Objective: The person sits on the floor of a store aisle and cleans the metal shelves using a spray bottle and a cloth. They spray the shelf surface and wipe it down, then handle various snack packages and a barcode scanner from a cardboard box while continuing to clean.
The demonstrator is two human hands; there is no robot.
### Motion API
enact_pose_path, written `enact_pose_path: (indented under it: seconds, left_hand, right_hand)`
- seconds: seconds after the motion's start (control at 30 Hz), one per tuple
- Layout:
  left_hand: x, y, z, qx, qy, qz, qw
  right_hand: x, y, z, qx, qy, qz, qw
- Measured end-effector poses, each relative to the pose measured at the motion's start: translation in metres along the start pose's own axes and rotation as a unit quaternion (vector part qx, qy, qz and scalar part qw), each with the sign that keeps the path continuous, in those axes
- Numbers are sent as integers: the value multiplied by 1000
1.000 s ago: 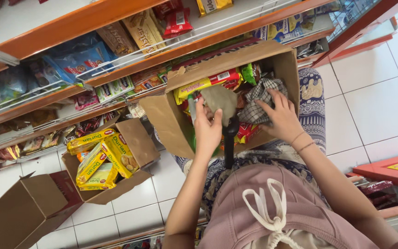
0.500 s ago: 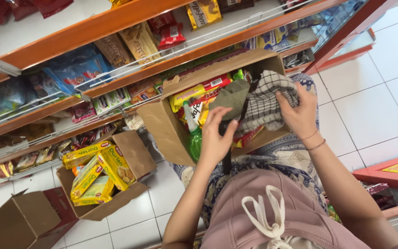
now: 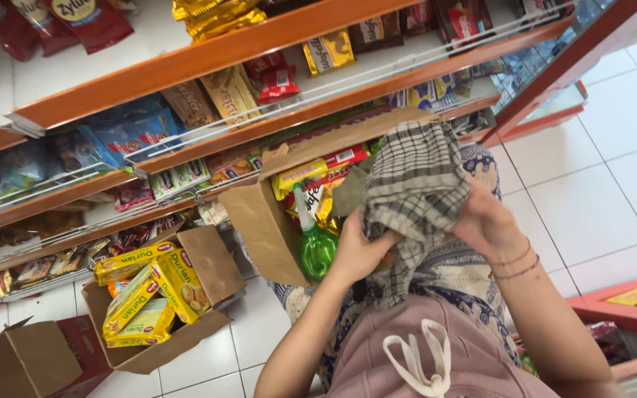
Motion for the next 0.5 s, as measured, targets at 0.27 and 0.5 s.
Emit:
enact_pose_path:
  seconds: [0.27, 0.5]
  left_hand:
    - [-35, -35, 2, 180, -47, -94, 978]
    - [20, -79, 27, 240, 3, -297, 924]
  right_hand:
    - [-4, -16, 15, 80, -8, -336, 938]
    - [-2, -38, 30, 63, 39, -495, 866]
Point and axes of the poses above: each hand's wrist, its own z-axis towards the middle knuckle, its own y-axis out of the palm, x = y × z, the point moved 3 cm from there along z, towards the middle knuckle, and after that the axes turned 15 degrees about y, right-handed, at the moved point
